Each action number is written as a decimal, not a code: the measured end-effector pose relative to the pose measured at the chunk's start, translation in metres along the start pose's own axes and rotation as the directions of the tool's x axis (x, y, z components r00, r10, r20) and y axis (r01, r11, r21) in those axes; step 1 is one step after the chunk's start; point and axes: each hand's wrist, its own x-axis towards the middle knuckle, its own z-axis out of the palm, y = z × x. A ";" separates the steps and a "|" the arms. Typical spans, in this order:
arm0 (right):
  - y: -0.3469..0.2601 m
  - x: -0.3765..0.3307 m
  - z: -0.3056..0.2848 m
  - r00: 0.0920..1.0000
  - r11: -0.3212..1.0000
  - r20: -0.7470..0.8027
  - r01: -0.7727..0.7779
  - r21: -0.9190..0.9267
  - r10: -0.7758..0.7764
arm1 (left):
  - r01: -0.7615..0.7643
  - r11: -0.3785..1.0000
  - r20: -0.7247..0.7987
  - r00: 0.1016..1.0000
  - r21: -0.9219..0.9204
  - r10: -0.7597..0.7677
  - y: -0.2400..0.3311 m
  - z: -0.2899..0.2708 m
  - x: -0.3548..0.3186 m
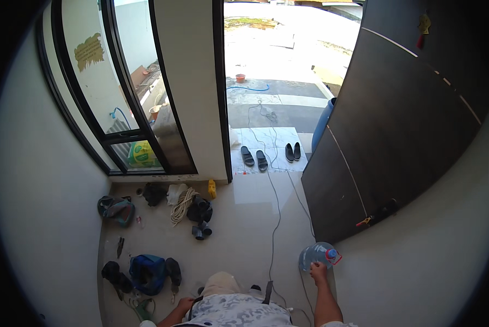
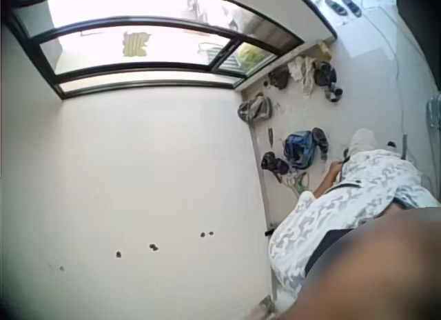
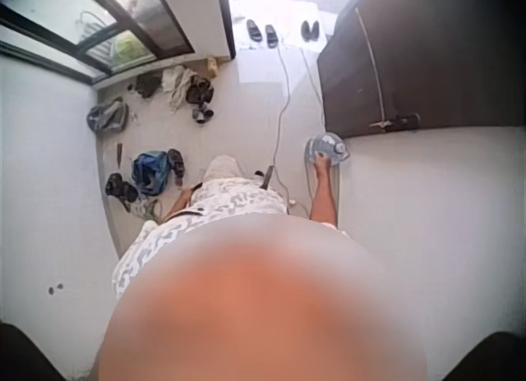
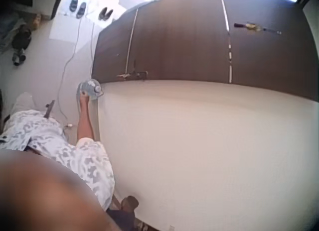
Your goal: The person is assembling a rebar structure by tying thin wire around metal rods to secure the cage-like formation.
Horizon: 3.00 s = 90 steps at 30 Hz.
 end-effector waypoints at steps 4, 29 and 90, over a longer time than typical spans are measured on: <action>-0.078 0.120 -0.026 0.989 0.989 -0.067 0.129 -0.068 -0.134 | -0.094 0.974 0.037 0.995 0.206 0.088 0.036 0.032 0.054; -0.243 0.459 0.030 0.922 0.899 0.083 -0.346 -0.269 0.379 | -0.392 0.343 -0.493 -0.394 0.854 0.776 0.983 -0.257 0.260; -0.599 0.850 0.263 0.896 0.826 0.444 0.243 -0.508 0.009 | 0.337 0.629 -0.519 -0.364 0.701 0.773 1.039 -0.318 0.303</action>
